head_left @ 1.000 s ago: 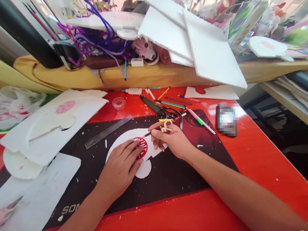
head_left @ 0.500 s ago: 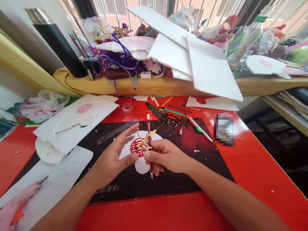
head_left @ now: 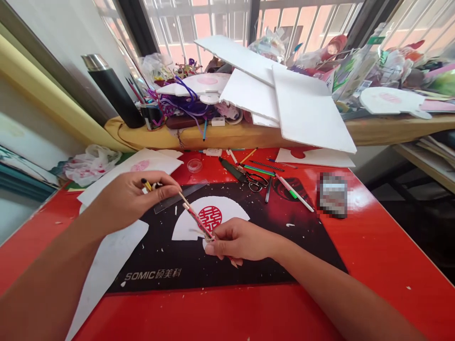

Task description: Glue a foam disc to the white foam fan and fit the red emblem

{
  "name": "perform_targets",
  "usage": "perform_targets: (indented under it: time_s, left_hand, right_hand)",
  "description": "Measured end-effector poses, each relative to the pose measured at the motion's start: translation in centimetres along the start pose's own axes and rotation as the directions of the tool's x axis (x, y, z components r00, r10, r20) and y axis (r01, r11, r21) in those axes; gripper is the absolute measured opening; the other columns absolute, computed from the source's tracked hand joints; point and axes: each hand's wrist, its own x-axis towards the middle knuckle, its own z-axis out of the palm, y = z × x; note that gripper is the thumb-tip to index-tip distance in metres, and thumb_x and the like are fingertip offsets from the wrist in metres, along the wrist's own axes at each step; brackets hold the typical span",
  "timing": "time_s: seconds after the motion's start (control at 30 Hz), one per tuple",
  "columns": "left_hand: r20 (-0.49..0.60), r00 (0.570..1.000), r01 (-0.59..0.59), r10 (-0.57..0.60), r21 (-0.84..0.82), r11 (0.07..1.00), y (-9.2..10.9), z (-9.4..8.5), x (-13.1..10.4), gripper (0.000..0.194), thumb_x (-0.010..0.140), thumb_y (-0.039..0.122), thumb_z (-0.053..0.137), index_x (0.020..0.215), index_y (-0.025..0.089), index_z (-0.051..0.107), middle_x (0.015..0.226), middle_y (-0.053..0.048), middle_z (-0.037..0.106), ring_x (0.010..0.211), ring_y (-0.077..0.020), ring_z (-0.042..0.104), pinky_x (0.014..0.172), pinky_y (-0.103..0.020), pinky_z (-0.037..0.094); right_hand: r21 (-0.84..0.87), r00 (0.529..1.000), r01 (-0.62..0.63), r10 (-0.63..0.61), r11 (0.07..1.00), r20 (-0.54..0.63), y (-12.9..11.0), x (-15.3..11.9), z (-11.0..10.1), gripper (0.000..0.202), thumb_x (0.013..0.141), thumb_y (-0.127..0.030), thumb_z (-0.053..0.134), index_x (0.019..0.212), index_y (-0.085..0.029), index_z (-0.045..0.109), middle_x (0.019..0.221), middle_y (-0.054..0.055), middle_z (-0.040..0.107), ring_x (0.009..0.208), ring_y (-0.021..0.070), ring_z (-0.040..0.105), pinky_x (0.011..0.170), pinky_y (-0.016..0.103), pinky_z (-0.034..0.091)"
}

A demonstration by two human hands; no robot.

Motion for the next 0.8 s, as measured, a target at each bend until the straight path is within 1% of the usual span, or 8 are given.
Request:
perform_targets:
  time_s: [0.07,0.2,0.33,0.43,0.5,0.6,0.7,0.8]
  left_hand:
    - [0.011,1.000,0.001,-0.002,0.078,0.997,0.0,-0.1,1.5,0.040,0.085,0.067,0.073,0.085,0.029,0.083,0.088,-0.004,0.079,0.079,-0.0245,0.066,0.064,-0.030,0.048]
    - [0.231,0.972,0.026,-0.030,0.023,0.999,-0.6,2.6,4.6,0.045,0.084,0.067,0.070,0.085,0.024,0.081,0.076,-0.003,0.073,0.067,-0.0196,0.060,0.062,-0.029,0.044]
    - [0.482,0.875,0.051,-0.055,0.020,0.998,-1.0,4.1,5.6,0.039,0.083,0.061,0.072,0.082,0.022,0.079,0.065,0.001,0.065,0.059,-0.0149,0.051,0.056,-0.028,0.037]
    - [0.658,0.751,0.070,-0.060,0.012,0.997,-0.2,1.8,5.2,0.040,0.083,0.062,0.074,0.083,0.023,0.080,0.062,0.001,0.061,0.055,-0.0133,0.047,0.052,-0.026,0.032]
    - [0.565,0.825,0.065,0.013,-0.118,0.991,0.9,-0.4,5.4,0.048,0.085,0.067,0.073,0.079,0.020,0.076,0.068,0.000,0.064,0.062,-0.0133,0.053,0.057,-0.025,0.038]
    - [0.289,0.952,-0.015,0.098,-0.275,0.961,3.7,-1.7,7.4,0.057,0.085,0.072,0.074,0.078,0.015,0.070,0.065,0.001,0.061,0.063,-0.0114,0.052,0.062,-0.024,0.042]
    - [0.272,0.951,-0.125,0.147,-0.097,0.987,6.2,1.1,10.9,0.050,0.089,0.065,0.073,0.091,0.015,0.077,0.065,-0.001,0.063,0.064,-0.0148,0.057,0.068,-0.031,0.047]
    - [0.285,0.940,-0.178,0.186,-0.056,0.982,7.1,6.5,14.2,0.039,0.086,0.055,0.078,0.093,0.016,0.079,0.070,-0.004,0.069,0.069,-0.0193,0.064,0.071,-0.036,0.052]
  right_hand:
    - [0.009,0.997,-0.010,0.010,1.000,0.071,0.0,-0.1,0.4,0.056,0.086,-0.068,0.080,0.073,-0.017,0.062,0.057,-0.006,0.057,0.044,0.0055,0.052,0.042,0.016,0.039]
    - [0.205,0.987,0.057,-0.086,0.977,0.138,-0.5,-0.4,0.9,0.055,0.085,-0.069,0.081,0.075,-0.017,0.065,0.050,-0.008,0.051,0.040,0.0056,0.045,0.042,0.018,0.038]
    - [0.216,0.954,0.250,-0.201,0.944,-0.224,-0.8,-0.3,-0.5,0.054,0.084,-0.069,0.080,0.079,-0.018,0.066,0.049,-0.009,0.051,0.039,0.0066,0.044,0.040,0.019,0.034]
    - [0.118,0.871,0.282,-0.202,0.952,-0.448,-0.5,0.2,-2.3,0.054,0.087,-0.069,0.077,0.074,-0.019,0.063,0.045,-0.009,0.047,0.040,0.0076,0.047,0.042,0.020,0.037]
    - [0.166,0.865,0.247,-0.140,0.955,-0.482,-0.1,0.4,-3.0,0.054,0.087,-0.069,0.076,0.071,-0.020,0.060,0.041,-0.012,0.039,0.036,0.0075,0.041,0.041,0.020,0.037]
    - [0.250,0.939,0.173,-0.083,0.953,-0.334,0.2,0.5,-2.8,0.056,0.086,-0.071,0.076,0.070,-0.020,0.059,0.040,-0.013,0.037,0.035,0.0071,0.040,0.039,0.020,0.035]
    - [0.321,0.988,0.110,-0.068,0.941,-0.140,0.1,0.3,-1.8,0.055,0.085,-0.070,0.078,0.072,-0.019,0.061,0.041,-0.011,0.041,0.036,0.0078,0.045,0.038,0.019,0.033]
    - [0.395,0.988,0.137,-0.095,0.908,-0.124,0.2,0.4,-1.3,0.052,0.085,-0.067,0.080,0.079,-0.017,0.066,0.045,-0.008,0.053,0.037,0.0087,0.050,0.036,0.019,0.029]
